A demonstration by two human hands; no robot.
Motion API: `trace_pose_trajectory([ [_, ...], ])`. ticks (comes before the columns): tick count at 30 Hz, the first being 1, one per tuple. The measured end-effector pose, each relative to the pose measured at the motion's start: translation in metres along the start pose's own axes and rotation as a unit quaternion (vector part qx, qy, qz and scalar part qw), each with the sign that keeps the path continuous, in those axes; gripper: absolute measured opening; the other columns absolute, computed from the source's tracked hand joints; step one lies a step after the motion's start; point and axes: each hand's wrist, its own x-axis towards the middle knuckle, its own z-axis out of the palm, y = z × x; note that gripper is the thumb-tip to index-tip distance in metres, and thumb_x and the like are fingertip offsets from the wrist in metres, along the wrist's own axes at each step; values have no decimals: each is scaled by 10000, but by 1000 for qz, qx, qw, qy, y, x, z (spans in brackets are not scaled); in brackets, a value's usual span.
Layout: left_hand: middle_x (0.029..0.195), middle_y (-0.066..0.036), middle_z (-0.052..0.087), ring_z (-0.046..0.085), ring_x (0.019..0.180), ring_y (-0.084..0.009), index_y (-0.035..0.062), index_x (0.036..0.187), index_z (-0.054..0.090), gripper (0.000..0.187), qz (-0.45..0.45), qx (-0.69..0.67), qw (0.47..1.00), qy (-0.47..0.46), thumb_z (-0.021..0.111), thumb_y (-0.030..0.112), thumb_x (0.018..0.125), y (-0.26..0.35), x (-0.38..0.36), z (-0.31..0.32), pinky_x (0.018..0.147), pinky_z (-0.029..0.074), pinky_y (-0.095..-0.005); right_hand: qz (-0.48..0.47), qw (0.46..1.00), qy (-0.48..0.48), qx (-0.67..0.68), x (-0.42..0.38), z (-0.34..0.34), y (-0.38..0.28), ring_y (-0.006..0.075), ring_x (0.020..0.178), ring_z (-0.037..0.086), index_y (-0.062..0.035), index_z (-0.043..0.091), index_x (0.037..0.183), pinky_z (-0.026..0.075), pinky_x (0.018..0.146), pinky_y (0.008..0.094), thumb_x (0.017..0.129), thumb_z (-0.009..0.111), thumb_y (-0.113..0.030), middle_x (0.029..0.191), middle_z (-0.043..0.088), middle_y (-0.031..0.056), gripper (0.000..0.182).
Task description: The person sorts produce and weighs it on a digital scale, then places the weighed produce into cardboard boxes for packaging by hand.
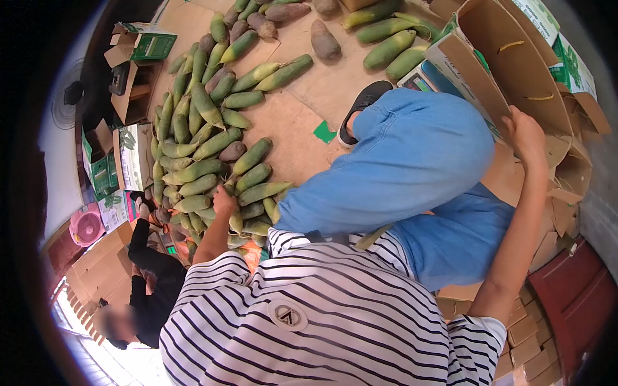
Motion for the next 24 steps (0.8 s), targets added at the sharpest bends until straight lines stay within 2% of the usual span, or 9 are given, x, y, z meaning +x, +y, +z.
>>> trace_pose_trajectory([
  [1, 1162, -182, 521, 548, 1057, -340, 44, 1166, 385, 546, -41, -26, 998, -34, 684, 254, 760, -6, 1, -2, 865, 477, -432, 3, 1000, -9, 2, 0, 0, -1, 354, 898, 584, -19, 558, 1113, 449, 753, 438, 872, 548, -227, 923, 623, 197, 319],
  [2, 1214, -196, 510, 541, 1103, -331, 36, 1177, 357, 673, -86, -88, 990, -64, 745, 313, 702, -17, 10, 8, 896, 470, -426, 6, 1000, -17, 4, 1, 0, -2, 355, 898, 583, -15, 556, 1118, 448, 753, 437, 873, 546, -227, 925, 622, 199, 324],
  [5, 1200, -202, 528, 553, 1088, -334, 34, 1169, 373, 671, -77, -114, 986, -97, 749, 308, 686, -36, 20, 39, 889, 477, -430, 8, 1000, 6, 4, -1, 1, -1, 362, 902, 579, -17, 553, 1117, 444, 751, 441, 878, 539, -224, 935, 619, 197, 317],
  [8, 1147, -197, 560, 564, 1058, -352, 25, 1145, 395, 666, -128, -88, 986, -63, 751, 315, 663, -12, 0, 17, 861, 489, -441, 17, 1000, -17, 14, 1, -6, -5, 366, 922, 575, -19, 550, 1127, 443, 765, 438, 881, 537, -225, 963, 617, 200, 322],
  [14, 1099, -187, 585, 585, 990, -368, 29, 1102, 436, 660, -102, -128, 986, 22, 721, 404, 640, -11, -6, 20, 813, 491, -461, 37, 999, -34, 12, 5, -3, 2, 358, 981, 569, -15, 541, 1156, 442, 812, 432, 884, 534, -235, 1026, 611, 207, 350],
  [17, 1067, -192, 595, 585, 984, -371, 29, 1087, 456, 650, -42, -119, 992, 25, 700, 429, 636, -1, -3, 6, 812, 485, -462, 30, 999, -30, 7, 6, -2, 6, 357, 996, 566, -12, 535, 1172, 441, 821, 431, 886, 532, -237, 1040, 608, 209, 364],
  [20, 1053, -205, 601, 584, 986, -373, 13, 1084, 472, 653, -22, -127, 991, 21, 693, 427, 630, 7, 9, 1, 817, 480, -455, 44, 998, -44, 16, 7, -3, 4, 358, 1006, 563, -11, 530, 1183, 441, 826, 429, 886, 531, -237, 1051, 603, 213, 373],
  [24, 1067, -222, 602, 585, 981, -382, -8, 1148, 468, 716, 35, -208, 976, 44, 692, 442, 638, 32, 22, -20, 823, 470, -447, 43, 998, -51, 14, 6, -5, 0, 354, 997, 567, -14, 533, 1180, 443, 823, 428, 887, 531, -236, 1046, 606, 208, 368],
])
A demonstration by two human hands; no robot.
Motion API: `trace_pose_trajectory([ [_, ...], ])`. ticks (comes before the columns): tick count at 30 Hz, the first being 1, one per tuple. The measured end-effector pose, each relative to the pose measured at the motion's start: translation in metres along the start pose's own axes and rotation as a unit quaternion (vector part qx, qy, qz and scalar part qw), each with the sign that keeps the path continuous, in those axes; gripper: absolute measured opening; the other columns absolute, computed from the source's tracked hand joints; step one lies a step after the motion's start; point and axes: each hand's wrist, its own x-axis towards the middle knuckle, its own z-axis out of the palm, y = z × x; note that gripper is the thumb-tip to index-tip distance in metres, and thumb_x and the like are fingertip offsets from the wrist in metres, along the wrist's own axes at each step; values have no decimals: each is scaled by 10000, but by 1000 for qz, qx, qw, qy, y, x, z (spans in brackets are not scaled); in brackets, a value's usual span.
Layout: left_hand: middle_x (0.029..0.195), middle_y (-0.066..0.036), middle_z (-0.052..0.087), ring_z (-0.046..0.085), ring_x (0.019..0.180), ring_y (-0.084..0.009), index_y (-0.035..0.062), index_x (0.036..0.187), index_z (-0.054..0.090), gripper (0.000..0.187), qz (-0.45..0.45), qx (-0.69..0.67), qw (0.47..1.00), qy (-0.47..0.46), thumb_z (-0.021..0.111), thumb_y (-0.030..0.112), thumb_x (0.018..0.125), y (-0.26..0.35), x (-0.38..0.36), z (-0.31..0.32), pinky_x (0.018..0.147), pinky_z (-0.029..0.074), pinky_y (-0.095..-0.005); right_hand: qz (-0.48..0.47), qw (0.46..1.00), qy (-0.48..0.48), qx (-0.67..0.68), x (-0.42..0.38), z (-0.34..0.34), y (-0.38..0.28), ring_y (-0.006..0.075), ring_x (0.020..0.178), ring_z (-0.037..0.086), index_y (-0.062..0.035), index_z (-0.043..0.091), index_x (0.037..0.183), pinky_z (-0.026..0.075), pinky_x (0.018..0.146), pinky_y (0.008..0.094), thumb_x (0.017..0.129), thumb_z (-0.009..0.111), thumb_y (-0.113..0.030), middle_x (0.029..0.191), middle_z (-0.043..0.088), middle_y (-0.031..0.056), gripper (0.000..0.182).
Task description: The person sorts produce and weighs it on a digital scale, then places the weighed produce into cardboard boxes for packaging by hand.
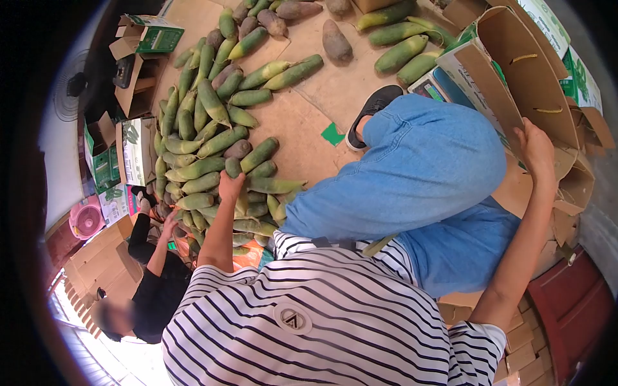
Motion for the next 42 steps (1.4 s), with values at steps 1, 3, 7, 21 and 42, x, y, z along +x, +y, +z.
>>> trace_pose_trajectory([
  [1, 1070, -225, 603, 584, 981, -385, -10, 1164, 467, 733, 12, -34, 999, 2, 691, 454, 642, 11, 6, 0, 826, 467, -446, -1, 1000, 1, -1, 0, 0, 1, 354, 994, 568, -14, 533, 1178, 443, 821, 428, 887, 531, -236, 1044, 607, 207, 366],
  [3, 1064, -209, 604, 594, 963, -343, -24, 1187, 466, 731, 57, -89, 994, -10, 702, 446, 679, 32, 23, 12, 819, 471, -416, -4, 1000, 4, -5, 0, 1, 2, 353, 988, 570, -15, 534, 1174, 445, 817, 429, 887, 531, -235, 1038, 609, 206, 362],
  [7, 1063, -110, 592, 580, 920, -179, -46, 1161, 486, 559, 160, -443, 867, -164, 732, 279, 777, 132, 8, 28, 778, 471, -287, -8, 1000, 18, -4, -3, 2, 0, 352, 978, 573, -16, 537, 1167, 447, 807, 433, 887, 531, -229, 1032, 610, 205, 352],
  [21, 1227, -176, 472, 502, 1112, -338, 55, 1252, 402, 645, 211, 215, 937, -175, 715, 287, 737, 87, 47, 50, 880, 462, -437, 25, 1000, 0, -8, -3, -8, -12, 356, 980, 571, -12, 541, 1166, 442, 813, 433, 883, 534, -235, 1039, 607, 211, 360],
  [42, 967, -146, 585, 580, 899, -337, 56, 1099, 510, 502, 326, 38, 944, -23, 689, 307, 703, 156, 28, 51, 755, 475, -417, 24, 1000, 8, -8, -1, -2, -6, 360, 996, 567, -4, 541, 1171, 443, 817, 432, 885, 532, -221, 1066, 603, 207, 359],
])
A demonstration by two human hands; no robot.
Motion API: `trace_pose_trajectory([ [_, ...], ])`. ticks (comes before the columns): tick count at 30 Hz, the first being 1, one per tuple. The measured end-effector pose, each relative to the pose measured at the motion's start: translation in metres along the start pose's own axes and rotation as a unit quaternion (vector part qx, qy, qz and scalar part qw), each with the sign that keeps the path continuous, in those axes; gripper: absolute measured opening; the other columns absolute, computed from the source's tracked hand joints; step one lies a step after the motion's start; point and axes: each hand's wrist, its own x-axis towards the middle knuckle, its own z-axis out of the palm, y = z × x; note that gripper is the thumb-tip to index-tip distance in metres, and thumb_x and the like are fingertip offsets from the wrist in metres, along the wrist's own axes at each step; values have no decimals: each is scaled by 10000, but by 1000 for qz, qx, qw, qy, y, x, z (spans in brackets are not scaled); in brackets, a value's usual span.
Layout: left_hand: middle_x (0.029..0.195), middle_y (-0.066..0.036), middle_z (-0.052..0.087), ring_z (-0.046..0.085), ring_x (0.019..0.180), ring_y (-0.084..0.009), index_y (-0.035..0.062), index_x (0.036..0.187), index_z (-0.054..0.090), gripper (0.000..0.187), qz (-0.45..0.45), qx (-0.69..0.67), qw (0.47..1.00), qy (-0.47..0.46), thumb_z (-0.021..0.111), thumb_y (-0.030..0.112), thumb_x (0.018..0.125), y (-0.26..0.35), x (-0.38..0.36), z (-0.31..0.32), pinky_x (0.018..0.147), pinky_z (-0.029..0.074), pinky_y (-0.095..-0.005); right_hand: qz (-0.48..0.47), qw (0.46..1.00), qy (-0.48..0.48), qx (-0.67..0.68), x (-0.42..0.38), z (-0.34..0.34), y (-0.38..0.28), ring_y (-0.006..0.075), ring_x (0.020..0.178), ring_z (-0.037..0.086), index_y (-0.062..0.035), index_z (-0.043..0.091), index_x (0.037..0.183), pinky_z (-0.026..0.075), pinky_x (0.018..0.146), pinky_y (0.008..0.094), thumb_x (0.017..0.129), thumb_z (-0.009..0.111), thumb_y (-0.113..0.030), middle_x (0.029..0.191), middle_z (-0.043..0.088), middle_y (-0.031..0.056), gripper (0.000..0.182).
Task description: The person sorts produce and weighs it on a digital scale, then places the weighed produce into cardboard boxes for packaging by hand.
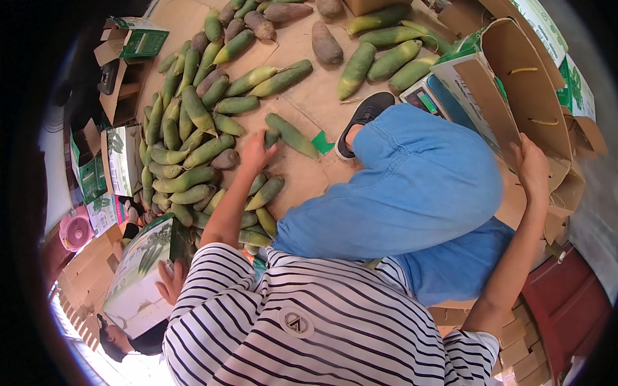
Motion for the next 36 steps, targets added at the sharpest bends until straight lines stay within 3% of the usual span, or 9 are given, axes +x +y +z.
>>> trace_pose_trajectory([
  [4, 1061, -154, 606, 594, 949, -272, 14, 1188, 481, 559, 2, -287, 956, 63, 696, 274, 742, 59, 39, -34, 780, 474, -345, 12, 1000, -16, 0, -1, -5, -5, 360, 998, 565, -10, 540, 1170, 441, 816, 434, 888, 523, -219, 1065, 605, 200, 351],
  [9, 1046, -135, 609, 575, 959, -176, -13, 1226, 475, 574, 45, -602, 792, 87, 731, 229, 773, 102, 73, -60, 803, 462, -279, -4, 1000, -3, -1, -1, -4, -3, 362, 995, 566, -10, 539, 1169, 442, 813, 434, 888, 523, -219, 1058, 604, 205, 351],
  [15, 1112, -222, 570, 574, 1006, -317, -11, 1154, 511, 553, -14, -193, 980, -39, 706, 328, 763, 12, 50, -22, 838, 457, -391, -9, 1000, -3, 1, 1, 2, 5, 366, 984, 570, -1, 536, 1173, 444, 816, 434, 890, 523, -221, 1062, 602, 209, 359],
  [17, 1099, -208, 586, 558, 1046, -336, 19, 1156, 523, 584, -16, -42, 986, -163, 725, 358, 726, -6, 14, 5, 898, 436, -366, -1, 1000, -8, 3, 1, 1, 3, 368, 982, 571, 1, 536, 1173, 444, 817, 436, 892, 522, -224, 1064, 602, 210, 360],
  [19, 1169, -189, 536, 506, 1121, -317, 59, 1176, 502, 584, -52, 104, 947, -299, 728, 327, 709, 7, -26, 17, 922, 419, -447, -8, 1000, 0, 2, 1, 3, 6, 369, 984, 570, 2, 536, 1172, 444, 819, 436, 893, 521, -229, 1066, 601, 211, 362],
  [21, 1310, -164, 429, 419, 1213, -338, 121, 1222, 481, 664, -72, 191, 920, -333, 763, 340, 663, -19, -62, 56, 956, 372, -531, -7, 1000, 1, 1, 1, 2, 6, 370, 987, 569, 3, 536, 1171, 444, 821, 435, 893, 522, -233, 1070, 599, 212, 365],
  [24, 1359, -150, 353, 337, 1245, -390, 148, 1251, 474, 772, -50, 274, 925, -257, 793, 418, 602, -38, -97, 57, 925, 352, -586, 9, 1000, -11, 0, -1, 0, 1, 367, 996, 566, 1, 537, 1171, 444, 826, 431, 891, 526, -235, 1079, 596, 212, 366],
  [33, 1321, -211, 352, 367, 1209, -411, 156, 1229, 492, 752, -49, 187, 938, -287, 785, 424, 591, -22, -69, 36, 927, 355, -521, 18, 1000, -6, -2, -2, -4, -4, 360, 1004, 563, -9, 540, 1172, 445, 828, 425, 884, 540, -222, 1076, 595, 214, 359],
  [36, 1256, -233, 406, 437, 1136, -403, 122, 1185, 526, 714, -69, 51, 981, -175, 758, 454, 597, 18, -36, 21, 911, 376, -492, 19, 1000, -8, 5, 0, -6, -6, 359, 995, 566, -8, 537, 1172, 446, 823, 422, 879, 546, -220, 1068, 598, 214, 362],
])
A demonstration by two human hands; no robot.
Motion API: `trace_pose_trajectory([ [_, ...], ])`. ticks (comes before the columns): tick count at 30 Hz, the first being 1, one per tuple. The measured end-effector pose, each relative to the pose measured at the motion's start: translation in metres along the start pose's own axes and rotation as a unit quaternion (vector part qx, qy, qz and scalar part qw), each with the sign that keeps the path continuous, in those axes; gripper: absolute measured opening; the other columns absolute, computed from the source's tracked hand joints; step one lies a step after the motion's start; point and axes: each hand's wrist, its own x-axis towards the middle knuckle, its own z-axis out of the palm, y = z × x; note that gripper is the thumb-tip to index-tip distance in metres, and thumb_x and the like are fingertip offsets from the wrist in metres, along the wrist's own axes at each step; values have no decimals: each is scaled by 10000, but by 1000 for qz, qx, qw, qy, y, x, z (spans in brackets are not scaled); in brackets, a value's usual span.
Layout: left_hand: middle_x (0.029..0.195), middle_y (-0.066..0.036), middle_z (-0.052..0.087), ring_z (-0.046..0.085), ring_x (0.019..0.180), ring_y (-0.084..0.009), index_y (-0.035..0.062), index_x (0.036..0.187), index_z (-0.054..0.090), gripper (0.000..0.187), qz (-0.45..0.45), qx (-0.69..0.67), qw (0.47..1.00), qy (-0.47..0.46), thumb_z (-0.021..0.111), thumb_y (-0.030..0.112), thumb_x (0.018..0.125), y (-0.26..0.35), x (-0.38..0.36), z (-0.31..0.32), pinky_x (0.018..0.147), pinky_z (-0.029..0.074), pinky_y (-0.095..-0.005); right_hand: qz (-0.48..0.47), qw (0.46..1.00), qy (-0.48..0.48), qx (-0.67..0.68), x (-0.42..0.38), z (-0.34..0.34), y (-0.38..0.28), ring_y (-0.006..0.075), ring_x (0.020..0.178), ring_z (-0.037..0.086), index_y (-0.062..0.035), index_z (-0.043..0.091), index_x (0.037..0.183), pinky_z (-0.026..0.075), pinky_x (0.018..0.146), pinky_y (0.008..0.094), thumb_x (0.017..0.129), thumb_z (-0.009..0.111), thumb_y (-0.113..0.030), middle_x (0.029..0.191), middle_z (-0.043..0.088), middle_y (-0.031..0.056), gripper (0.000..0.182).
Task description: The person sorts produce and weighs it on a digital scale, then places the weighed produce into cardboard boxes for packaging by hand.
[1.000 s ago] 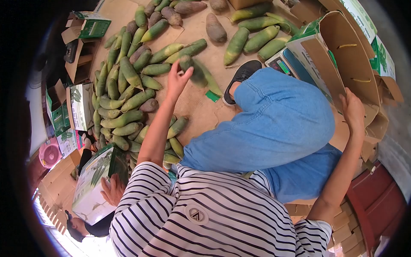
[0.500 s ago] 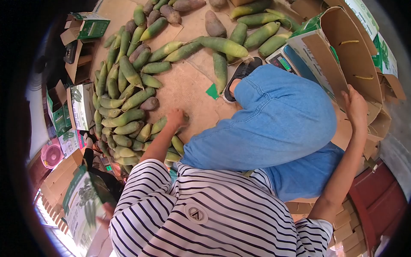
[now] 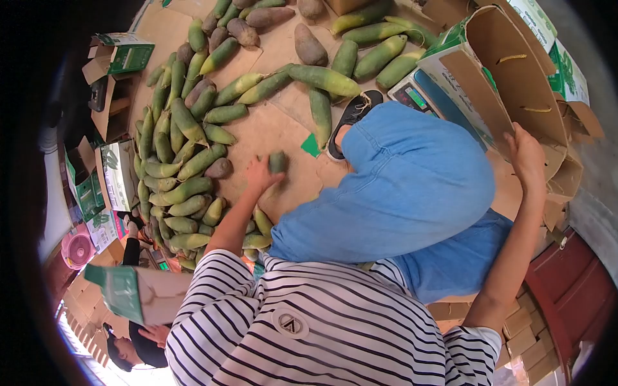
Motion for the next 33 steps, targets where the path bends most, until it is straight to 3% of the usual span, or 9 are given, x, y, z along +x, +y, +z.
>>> trace_pose_trajectory([
  [4, 1232, -256, 420, 453, 1121, -401, 51, 1187, 516, 791, 33, -165, 977, 129, 751, 499, 579, 72, 31, -50, 934, 392, -435, -16, 1000, 15, 4, -1, 5, 6, 355, 973, 572, -12, 540, 1162, 450, 811, 420, 871, 553, -221, 1041, 606, 209, 359],
  [13, 1218, -237, 429, 466, 1120, -349, -26, 1186, 466, 772, 196, -344, 861, 320, 820, 317, 591, 135, 76, -121, 939, 404, -397, -52, 997, 57, 8, -7, 3, 0, 354, 914, 581, -14, 550, 1043, 457, 767, 438, 856, 554, -188, 943, 622, 186, 255],
  [14, 1189, -194, 484, 516, 1079, -290, -44, 1141, 464, 664, 223, -460, 828, 231, 812, 218, 639, 141, 69, -136, 915, 430, -362, -62, 996, 66, 12, -7, 3, 2, 356, 906, 580, -15, 548, 1014, 457, 760, 442, 854, 554, -182, 926, 622, 184, 232],
  [19, 1051, -92, 587, 575, 959, -164, -8, 1117, 483, 466, 372, -611, 658, 236, 743, 48, 734, 215, -14, -244, 836, 489, -305, -33, 999, 21, 4, -5, -5, -3, 356, 884, 580, -17, 519, 908, 453, 739, 458, 843, 561, -162, 868, 610, 184, 165],
  [23, 1077, -90, 565, 564, 994, -163, -2, 1135, 470, 480, 475, -690, 534, 113, 736, 33, 737, 298, -86, -306, 840, 488, -297, -40, 999, 19, -3, -6, -4, -2, 358, 875, 582, -17, 517, 887, 455, 729, 460, 843, 562, -152, 844, 611, 178, 149],
  [25, 909, -73, 647, 628, 822, -157, -10, 965, 613, 228, 487, -678, 532, 137, 708, 91, 784, 344, -95, -307, 729, 516, -277, -47, 999, 28, 3, -7, -2, -3, 358, 863, 586, -18, 519, 879, 457, 722, 461, 842, 563, -150, 828, 611, 176, 144],
  [27, 1073, -97, 557, 563, 994, -178, -8, 1085, 502, 446, 561, -692, 454, -5, 754, 118, 739, 385, -90, -295, 826, 484, -300, -54, 998, 44, 8, -10, -3, -3, 357, 852, 590, -17, 521, 869, 459, 714, 460, 842, 564, -149, 813, 611, 175, 141],
  [30, 1019, -81, 594, 589, 948, -163, -19, 1034, 550, 379, 484, -578, 647, 111, 730, 199, 781, 376, -75, -263, 806, 491, -292, -67, 995, 66, 15, -13, -1, -3, 356, 838, 595, -14, 523, 854, 461, 706, 457, 839, 567, -148, 799, 610, 179, 142],
  [33, 953, -118, 596, 574, 899, -207, 1, 1009, 547, 434, 409, -482, 762, 142, 742, 281, 741, 323, -1, -204, 767, 480, -337, -74, 995, 62, 16, -13, 1, 2, 354, 833, 597, -12, 522, 844, 462, 702, 455, 835, 573, -144, 796, 610, 182, 142],
])
